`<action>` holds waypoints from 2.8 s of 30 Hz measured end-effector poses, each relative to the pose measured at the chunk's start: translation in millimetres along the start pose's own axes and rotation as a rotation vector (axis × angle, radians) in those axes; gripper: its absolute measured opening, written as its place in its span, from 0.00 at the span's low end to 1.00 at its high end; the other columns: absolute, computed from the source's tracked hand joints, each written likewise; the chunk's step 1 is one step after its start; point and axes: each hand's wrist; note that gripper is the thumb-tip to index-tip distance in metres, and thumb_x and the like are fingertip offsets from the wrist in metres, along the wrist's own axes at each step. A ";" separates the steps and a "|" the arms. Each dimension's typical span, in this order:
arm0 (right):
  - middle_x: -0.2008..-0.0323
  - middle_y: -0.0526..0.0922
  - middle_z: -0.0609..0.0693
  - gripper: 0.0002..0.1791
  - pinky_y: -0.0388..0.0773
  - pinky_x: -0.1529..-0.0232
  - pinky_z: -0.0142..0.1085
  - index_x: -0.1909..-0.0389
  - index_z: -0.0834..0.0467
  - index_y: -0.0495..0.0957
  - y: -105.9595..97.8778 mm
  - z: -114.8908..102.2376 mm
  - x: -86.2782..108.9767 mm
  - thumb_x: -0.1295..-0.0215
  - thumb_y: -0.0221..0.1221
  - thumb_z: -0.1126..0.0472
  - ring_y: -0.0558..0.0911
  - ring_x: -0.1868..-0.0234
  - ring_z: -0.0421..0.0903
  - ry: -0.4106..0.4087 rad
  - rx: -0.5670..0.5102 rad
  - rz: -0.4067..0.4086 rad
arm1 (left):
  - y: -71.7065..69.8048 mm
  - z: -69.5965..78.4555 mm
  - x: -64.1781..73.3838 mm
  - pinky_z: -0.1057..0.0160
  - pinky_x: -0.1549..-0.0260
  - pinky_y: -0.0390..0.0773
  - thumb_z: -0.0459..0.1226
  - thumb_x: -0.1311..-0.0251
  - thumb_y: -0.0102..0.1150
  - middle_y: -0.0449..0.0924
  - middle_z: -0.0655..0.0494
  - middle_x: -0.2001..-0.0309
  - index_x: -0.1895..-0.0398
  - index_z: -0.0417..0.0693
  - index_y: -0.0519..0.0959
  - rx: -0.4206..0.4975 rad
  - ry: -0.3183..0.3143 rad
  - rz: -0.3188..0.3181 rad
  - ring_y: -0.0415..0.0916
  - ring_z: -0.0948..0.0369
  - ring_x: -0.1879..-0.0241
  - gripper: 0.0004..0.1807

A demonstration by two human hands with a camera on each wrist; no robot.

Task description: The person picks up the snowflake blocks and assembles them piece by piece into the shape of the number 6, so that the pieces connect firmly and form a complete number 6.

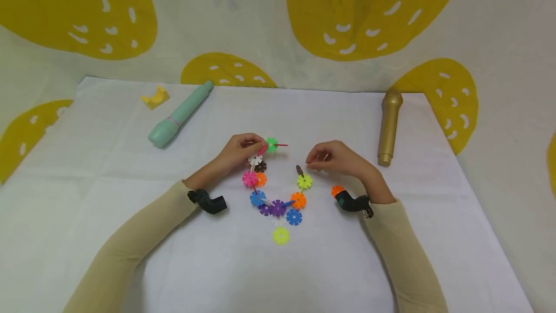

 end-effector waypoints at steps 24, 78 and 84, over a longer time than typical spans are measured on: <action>0.62 0.79 0.52 0.19 0.70 0.71 0.31 0.58 0.57 0.81 -24.6 27.5 25.7 0.51 0.75 0.61 0.72 0.65 0.49 0.016 -0.038 -0.346 | 0.1 0.2 0.4 0.70 0.70 0.71 0.36 0.33 0.57 0.81 0.53 0.60 0.49 0.36 0.79 0.028 0.000 -0.008 0.72 0.64 0.69 0.14; 0.68 0.85 0.48 0.18 0.81 0.60 0.31 0.47 0.68 0.77 28.5 -16.7 -14.6 0.34 0.62 0.63 0.84 0.68 0.46 0.198 -0.430 0.339 | 1.7 0.0 -0.5 0.71 0.67 0.74 0.35 0.34 0.59 0.84 0.48 0.62 0.52 0.34 0.81 -0.026 0.005 -0.046 0.74 0.64 0.69 0.13; 0.66 0.85 0.48 0.18 0.82 0.60 0.31 0.48 0.68 0.77 34.3 -18.7 -17.4 0.34 0.63 0.63 0.85 0.68 0.43 0.237 -0.439 0.338 | 1.5 0.0 -0.4 0.71 0.66 0.75 0.35 0.33 0.58 0.84 0.47 0.62 0.51 0.34 0.80 -0.025 0.010 -0.061 0.75 0.64 0.69 0.13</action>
Point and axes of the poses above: each hand's wrist, its own x-axis away from the middle knuckle, its own y-axis out of the palm, z = x × y
